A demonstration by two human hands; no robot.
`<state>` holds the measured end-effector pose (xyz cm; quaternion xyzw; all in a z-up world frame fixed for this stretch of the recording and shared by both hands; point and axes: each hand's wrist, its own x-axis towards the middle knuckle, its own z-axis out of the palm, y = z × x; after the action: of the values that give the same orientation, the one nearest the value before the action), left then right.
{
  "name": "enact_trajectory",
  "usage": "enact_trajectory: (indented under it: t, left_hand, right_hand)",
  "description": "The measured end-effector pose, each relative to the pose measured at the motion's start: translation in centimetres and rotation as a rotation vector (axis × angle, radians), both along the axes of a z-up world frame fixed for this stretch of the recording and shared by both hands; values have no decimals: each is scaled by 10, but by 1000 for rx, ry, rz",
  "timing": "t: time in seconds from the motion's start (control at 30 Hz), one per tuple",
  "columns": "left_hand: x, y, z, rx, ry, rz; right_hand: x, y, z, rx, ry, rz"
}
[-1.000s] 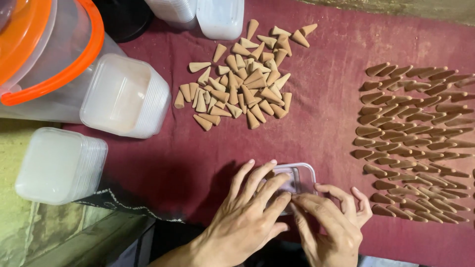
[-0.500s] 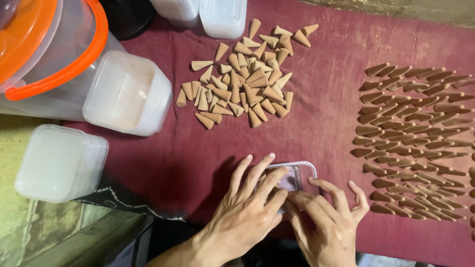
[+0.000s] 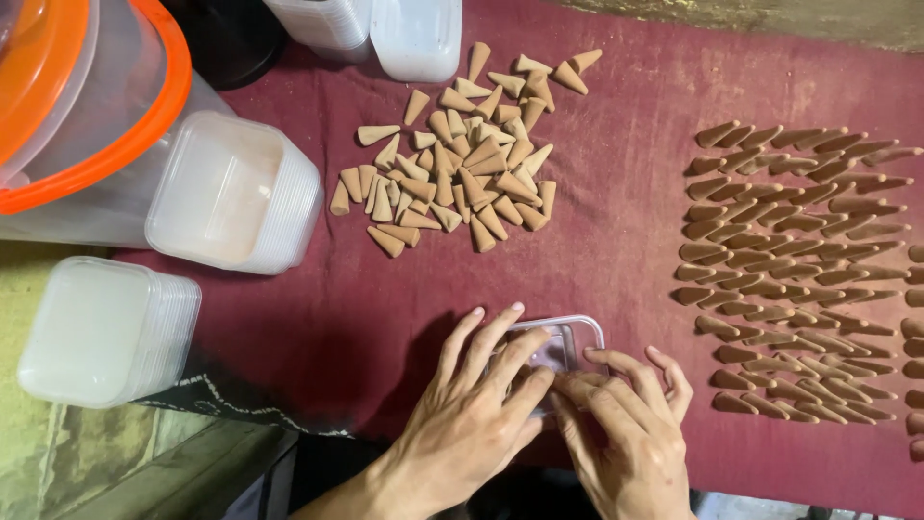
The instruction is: Arranging incense cones on a surface and placing them into a plastic container
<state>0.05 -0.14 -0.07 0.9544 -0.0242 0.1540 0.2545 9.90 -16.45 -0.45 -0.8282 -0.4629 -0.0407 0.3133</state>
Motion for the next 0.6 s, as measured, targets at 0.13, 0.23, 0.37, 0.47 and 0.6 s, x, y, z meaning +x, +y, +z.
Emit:
enact_trajectory:
  t: [0.13, 0.23, 0.37, 0.47, 0.6]
  left_hand:
    - [0, 0, 4, 0, 12, -6]
    - [1, -1, 5, -43, 8, -17]
    - [10, -7, 11, -79, -87, -32]
    - [19, -18, 15, -97, -157, -92]
    - [35, -39, 22, -89, -242, -147]
  right_hand:
    - [0, -1, 2, 37, 29, 15]
    - [1, -1, 8, 91, 11, -11]
    - [5, -8, 23, 192, 14, -123]
    - [8, -24, 25, 215, -2, -210]
    - [20, -56, 19, 192, -69, -297]
